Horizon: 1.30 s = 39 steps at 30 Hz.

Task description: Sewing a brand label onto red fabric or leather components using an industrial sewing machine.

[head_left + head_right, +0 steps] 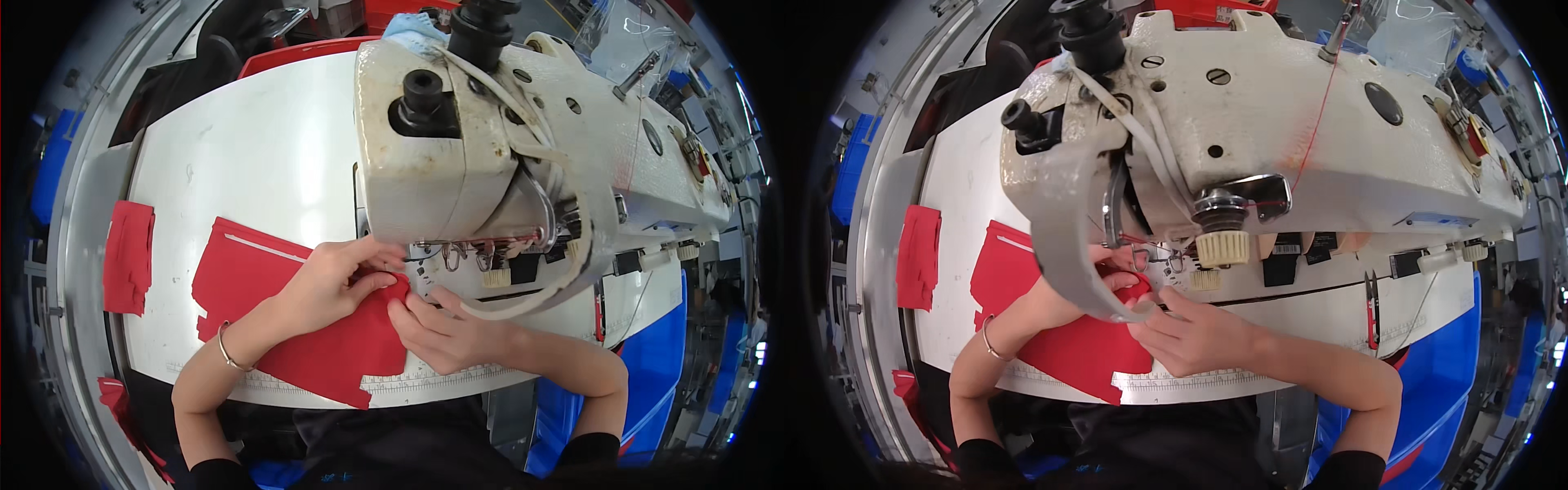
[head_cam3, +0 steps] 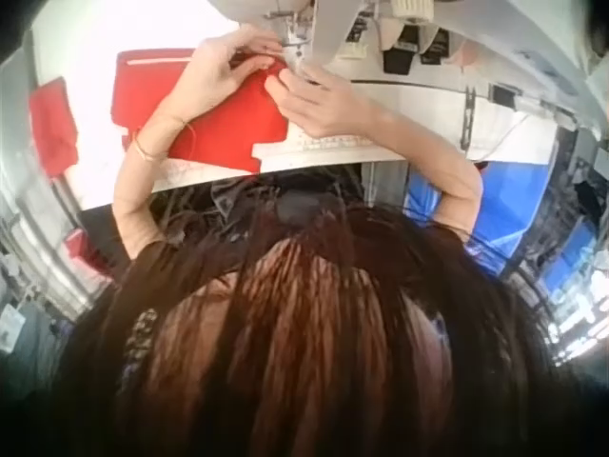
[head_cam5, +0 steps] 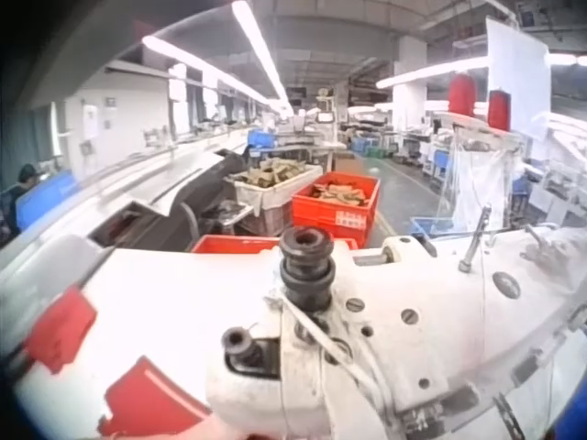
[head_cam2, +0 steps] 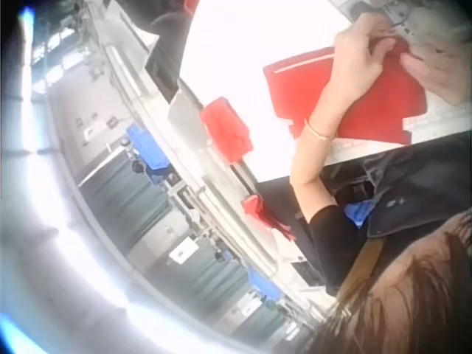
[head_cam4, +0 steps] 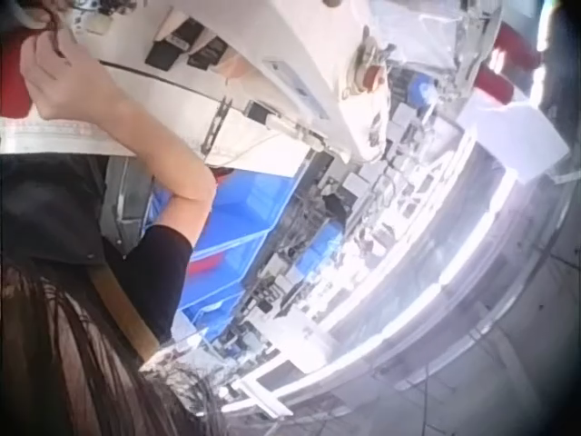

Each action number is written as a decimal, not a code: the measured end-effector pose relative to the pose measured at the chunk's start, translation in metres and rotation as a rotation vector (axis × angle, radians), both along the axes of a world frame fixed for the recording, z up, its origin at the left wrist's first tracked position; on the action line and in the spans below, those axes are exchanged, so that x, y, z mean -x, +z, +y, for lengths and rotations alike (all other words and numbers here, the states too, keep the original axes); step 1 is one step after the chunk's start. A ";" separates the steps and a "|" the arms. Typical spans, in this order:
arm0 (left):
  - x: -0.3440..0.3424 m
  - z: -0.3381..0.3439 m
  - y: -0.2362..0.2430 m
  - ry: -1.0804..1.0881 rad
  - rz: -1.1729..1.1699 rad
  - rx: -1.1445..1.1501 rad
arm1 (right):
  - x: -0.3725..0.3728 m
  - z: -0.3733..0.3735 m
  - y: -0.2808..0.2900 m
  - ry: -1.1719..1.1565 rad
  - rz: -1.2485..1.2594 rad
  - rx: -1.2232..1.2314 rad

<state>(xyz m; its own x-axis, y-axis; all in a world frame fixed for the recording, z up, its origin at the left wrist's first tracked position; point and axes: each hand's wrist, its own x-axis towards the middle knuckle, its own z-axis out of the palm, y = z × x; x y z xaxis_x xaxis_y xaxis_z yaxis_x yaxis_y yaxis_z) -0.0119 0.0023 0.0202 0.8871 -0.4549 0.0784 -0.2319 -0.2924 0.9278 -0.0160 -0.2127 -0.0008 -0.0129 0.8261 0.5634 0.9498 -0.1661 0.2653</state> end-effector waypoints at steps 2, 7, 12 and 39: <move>0.004 -0.009 0.011 0.064 -0.114 -0.186 | 0.000 -0.001 0.001 0.001 -0.021 0.078; 0.016 -0.018 0.008 0.115 -0.201 -0.416 | 0.002 0.000 -0.002 -0.009 0.034 0.062; 0.018 -0.015 -0.001 0.175 -0.132 -0.405 | 0.004 0.000 -0.005 -0.026 0.102 0.050; 0.015 -0.011 0.001 0.200 -0.117 -0.403 | 0.013 0.002 -0.008 -0.093 0.152 0.085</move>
<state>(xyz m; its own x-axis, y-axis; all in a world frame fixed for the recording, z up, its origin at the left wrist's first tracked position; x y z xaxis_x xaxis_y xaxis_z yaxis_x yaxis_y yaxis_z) -0.0269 -0.0089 0.0213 0.9561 -0.2910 0.0356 -0.2311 -0.6736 0.7021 -0.0289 -0.2108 -0.0085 0.1455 0.8644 0.4814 0.9617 -0.2377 0.1362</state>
